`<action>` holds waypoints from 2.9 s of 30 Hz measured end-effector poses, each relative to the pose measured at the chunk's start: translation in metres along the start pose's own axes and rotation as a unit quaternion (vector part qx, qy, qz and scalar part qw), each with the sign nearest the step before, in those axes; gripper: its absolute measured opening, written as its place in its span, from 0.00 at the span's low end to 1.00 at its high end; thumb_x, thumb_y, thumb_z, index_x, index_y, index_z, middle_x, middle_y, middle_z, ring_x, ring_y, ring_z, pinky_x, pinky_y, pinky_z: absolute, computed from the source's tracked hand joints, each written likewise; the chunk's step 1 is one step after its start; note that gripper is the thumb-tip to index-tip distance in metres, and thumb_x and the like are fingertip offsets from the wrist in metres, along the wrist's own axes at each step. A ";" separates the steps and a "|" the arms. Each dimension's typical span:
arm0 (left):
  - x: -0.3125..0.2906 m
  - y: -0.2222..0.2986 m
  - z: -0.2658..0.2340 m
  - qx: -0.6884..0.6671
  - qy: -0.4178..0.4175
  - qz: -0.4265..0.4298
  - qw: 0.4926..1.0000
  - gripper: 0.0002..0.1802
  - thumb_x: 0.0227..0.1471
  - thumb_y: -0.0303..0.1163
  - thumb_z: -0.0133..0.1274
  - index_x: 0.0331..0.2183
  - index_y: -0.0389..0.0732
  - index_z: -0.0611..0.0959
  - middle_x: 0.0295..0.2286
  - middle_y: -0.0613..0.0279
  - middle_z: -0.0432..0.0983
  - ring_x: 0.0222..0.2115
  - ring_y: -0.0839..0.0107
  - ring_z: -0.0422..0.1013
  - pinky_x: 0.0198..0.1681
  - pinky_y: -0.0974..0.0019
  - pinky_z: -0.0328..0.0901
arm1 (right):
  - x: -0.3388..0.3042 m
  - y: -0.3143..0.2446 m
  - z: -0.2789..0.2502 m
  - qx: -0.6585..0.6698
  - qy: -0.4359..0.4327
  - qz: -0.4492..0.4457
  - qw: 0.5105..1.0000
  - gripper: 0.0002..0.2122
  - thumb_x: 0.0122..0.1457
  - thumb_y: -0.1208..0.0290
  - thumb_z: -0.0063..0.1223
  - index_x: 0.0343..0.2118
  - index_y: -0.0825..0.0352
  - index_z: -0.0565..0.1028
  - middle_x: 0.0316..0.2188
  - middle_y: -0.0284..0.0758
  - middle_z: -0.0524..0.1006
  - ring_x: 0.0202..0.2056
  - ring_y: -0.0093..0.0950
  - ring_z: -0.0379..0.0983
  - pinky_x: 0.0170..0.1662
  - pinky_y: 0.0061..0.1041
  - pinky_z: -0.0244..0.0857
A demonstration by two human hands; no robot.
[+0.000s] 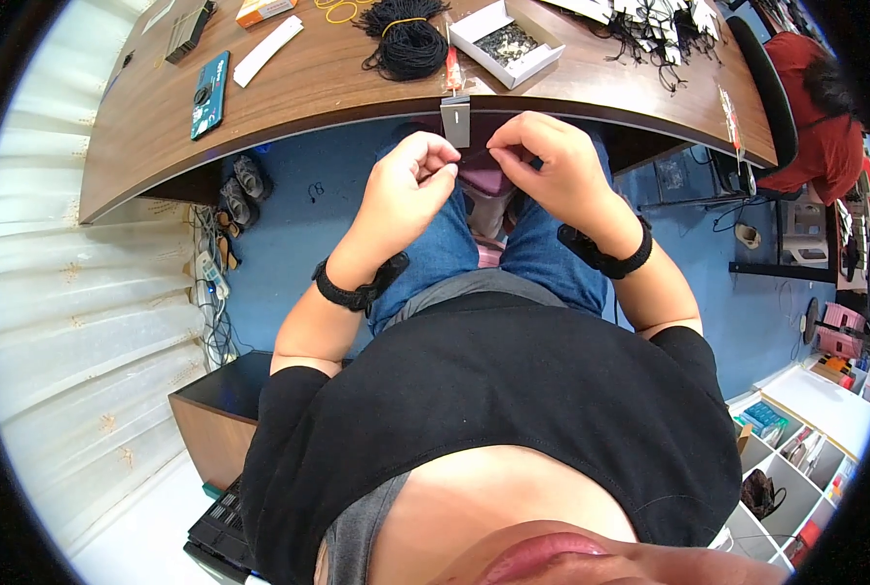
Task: Threading cords through paper tags and organizing them at a workstation.
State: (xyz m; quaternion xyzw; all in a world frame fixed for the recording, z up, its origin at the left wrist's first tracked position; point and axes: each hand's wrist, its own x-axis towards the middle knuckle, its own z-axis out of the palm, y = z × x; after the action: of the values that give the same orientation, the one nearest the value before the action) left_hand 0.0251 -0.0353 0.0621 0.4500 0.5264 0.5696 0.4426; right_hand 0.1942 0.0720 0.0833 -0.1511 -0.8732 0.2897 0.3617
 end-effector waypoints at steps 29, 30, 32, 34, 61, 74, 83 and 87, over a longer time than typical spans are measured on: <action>0.002 -0.033 -0.002 0.119 -0.052 -0.012 0.991 0.06 0.49 0.19 0.52 0.33 0.33 0.77 0.27 0.70 0.70 0.28 0.84 0.65 0.32 0.80 0.60 | -0.015 0.018 0.042 -0.008 0.073 -0.045 0.996 0.06 0.40 0.78 0.59 0.24 0.65 0.75 0.21 0.34 0.74 0.24 0.32 0.73 0.27 0.27 0.68; 0.003 -0.033 -0.003 0.090 -0.062 -0.052 0.993 0.06 0.49 0.19 0.51 0.33 0.33 0.77 0.28 0.70 0.71 0.29 0.84 0.66 0.33 0.81 0.60 | -0.014 0.018 0.038 -0.020 0.047 -0.053 0.997 0.06 0.40 0.77 0.58 0.24 0.65 0.74 0.21 0.34 0.73 0.24 0.32 0.73 0.27 0.27 0.68; 0.003 -0.033 -0.003 0.062 -0.071 -0.091 0.991 0.06 0.49 0.18 0.50 0.33 0.34 0.76 0.28 0.69 0.72 0.29 0.83 0.66 0.33 0.81 0.61 | -0.013 0.019 0.036 -0.033 0.022 -0.061 0.997 0.06 0.41 0.75 0.58 0.23 0.65 0.74 0.20 0.34 0.73 0.24 0.32 0.73 0.27 0.28 0.67; 0.004 -0.034 -0.002 -0.034 -0.074 -0.113 0.990 0.07 0.48 0.18 0.51 0.34 0.34 0.76 0.29 0.68 0.73 0.30 0.84 0.66 0.33 0.80 0.61 | -0.013 0.020 0.034 -0.050 -0.007 -0.077 0.996 0.06 0.41 0.74 0.58 0.22 0.65 0.72 0.19 0.33 0.72 0.24 0.33 0.72 0.26 0.29 0.67; -0.012 -0.022 0.013 0.032 -0.021 0.089 0.995 0.04 0.48 0.18 0.51 0.30 0.32 0.75 0.28 0.66 0.70 0.26 0.82 0.65 0.30 0.79 0.61 | -0.029 0.031 0.026 0.686 -0.195 0.449 0.539 0.07 0.54 0.71 0.55 0.22 0.65 0.72 0.15 0.27 0.70 0.15 0.16 0.63 0.18 0.14 0.55; -0.010 -0.023 0.016 -0.039 -0.005 -0.019 0.999 0.04 0.49 0.19 0.50 0.31 0.36 0.74 0.26 0.73 0.68 0.25 0.88 0.62 0.28 0.82 0.58 | -0.024 -0.011 0.024 0.150 -0.025 0.193 0.969 0.05 0.48 0.79 0.55 0.29 0.70 0.73 0.23 0.29 0.72 0.24 0.14 0.66 0.26 0.15 0.62; 0.000 -0.026 0.006 -0.336 -0.074 -0.173 0.923 0.03 0.51 0.26 0.50 0.29 0.38 0.74 0.16 0.73 0.62 0.12 0.86 0.51 0.14 0.81 0.47 | -0.022 -0.013 0.034 0.142 0.053 0.163 0.975 0.05 0.44 0.79 0.55 0.26 0.68 0.73 0.25 0.34 0.73 0.27 0.27 0.72 0.31 0.23 0.65; 0.002 -0.026 0.006 -0.393 -0.098 -0.204 0.891 0.03 0.51 0.26 0.50 0.29 0.37 0.75 0.16 0.72 0.63 0.12 0.86 0.52 0.15 0.81 0.48 | -0.027 -0.003 0.035 0.007 0.083 0.018 0.996 0.07 0.43 0.79 0.57 0.27 0.65 0.74 0.27 0.33 0.74 0.31 0.29 0.72 0.35 0.26 0.62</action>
State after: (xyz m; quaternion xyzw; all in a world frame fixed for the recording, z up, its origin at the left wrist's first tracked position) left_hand 0.0313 -0.0310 0.0365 0.1752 0.2933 0.5801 0.7395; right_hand 0.1873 0.0433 0.0502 -0.1881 -0.8351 0.2883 0.4291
